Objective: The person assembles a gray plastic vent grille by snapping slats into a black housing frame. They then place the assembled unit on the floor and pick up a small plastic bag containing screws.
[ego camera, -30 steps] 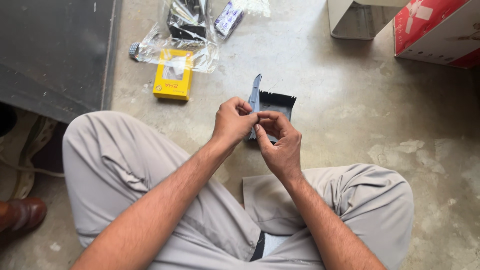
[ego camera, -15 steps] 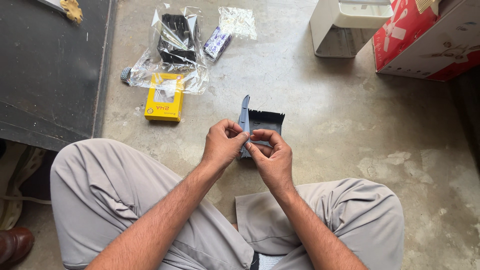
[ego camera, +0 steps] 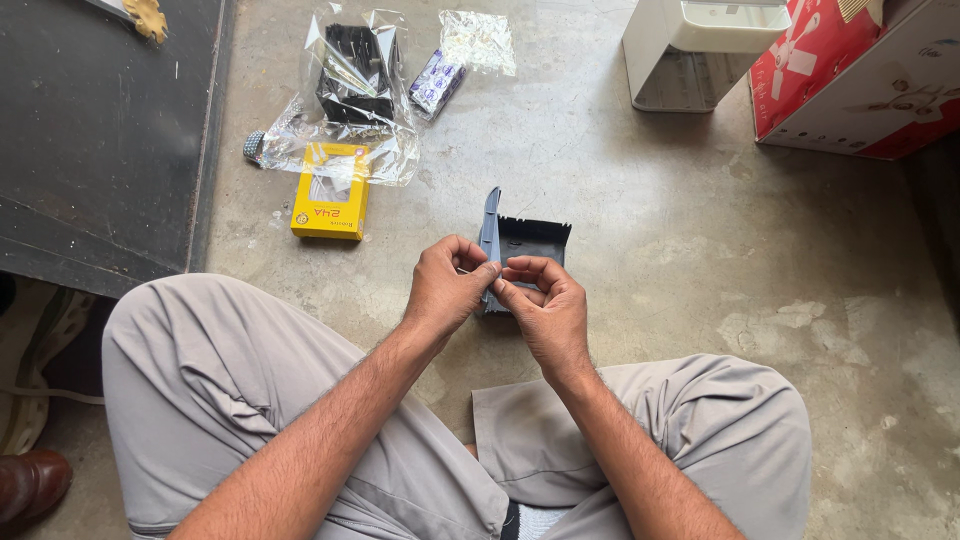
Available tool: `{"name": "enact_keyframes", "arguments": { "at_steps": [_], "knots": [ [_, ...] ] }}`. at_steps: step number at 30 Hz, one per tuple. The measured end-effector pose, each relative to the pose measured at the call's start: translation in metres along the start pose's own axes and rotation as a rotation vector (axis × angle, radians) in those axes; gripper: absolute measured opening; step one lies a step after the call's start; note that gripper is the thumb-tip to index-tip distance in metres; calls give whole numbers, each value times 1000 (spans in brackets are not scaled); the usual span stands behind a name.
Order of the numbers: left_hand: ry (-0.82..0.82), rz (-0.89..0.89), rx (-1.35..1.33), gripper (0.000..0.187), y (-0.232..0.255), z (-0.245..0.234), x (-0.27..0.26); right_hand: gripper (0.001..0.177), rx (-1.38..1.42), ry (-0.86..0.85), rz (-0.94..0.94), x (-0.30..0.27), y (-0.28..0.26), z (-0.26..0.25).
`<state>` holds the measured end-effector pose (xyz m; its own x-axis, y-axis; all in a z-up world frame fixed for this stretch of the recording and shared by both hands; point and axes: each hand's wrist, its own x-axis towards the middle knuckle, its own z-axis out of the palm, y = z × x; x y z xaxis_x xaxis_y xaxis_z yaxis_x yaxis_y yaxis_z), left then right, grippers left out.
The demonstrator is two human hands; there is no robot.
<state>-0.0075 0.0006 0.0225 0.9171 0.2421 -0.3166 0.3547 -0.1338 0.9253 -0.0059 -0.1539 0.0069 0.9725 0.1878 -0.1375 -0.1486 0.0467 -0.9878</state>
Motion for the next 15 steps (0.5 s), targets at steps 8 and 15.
{"name": "enact_keyframes", "arguments": {
  "at_steps": [8, 15],
  "knots": [
    [-7, 52, -54, 16, -9, 0, 6, 31, 66, -28, 75, 8, 0, -7],
    [-41, 77, -123, 22, -11, -5, -2, 33, 80, -21, 179, 11, -6, -5]
  ]
}}
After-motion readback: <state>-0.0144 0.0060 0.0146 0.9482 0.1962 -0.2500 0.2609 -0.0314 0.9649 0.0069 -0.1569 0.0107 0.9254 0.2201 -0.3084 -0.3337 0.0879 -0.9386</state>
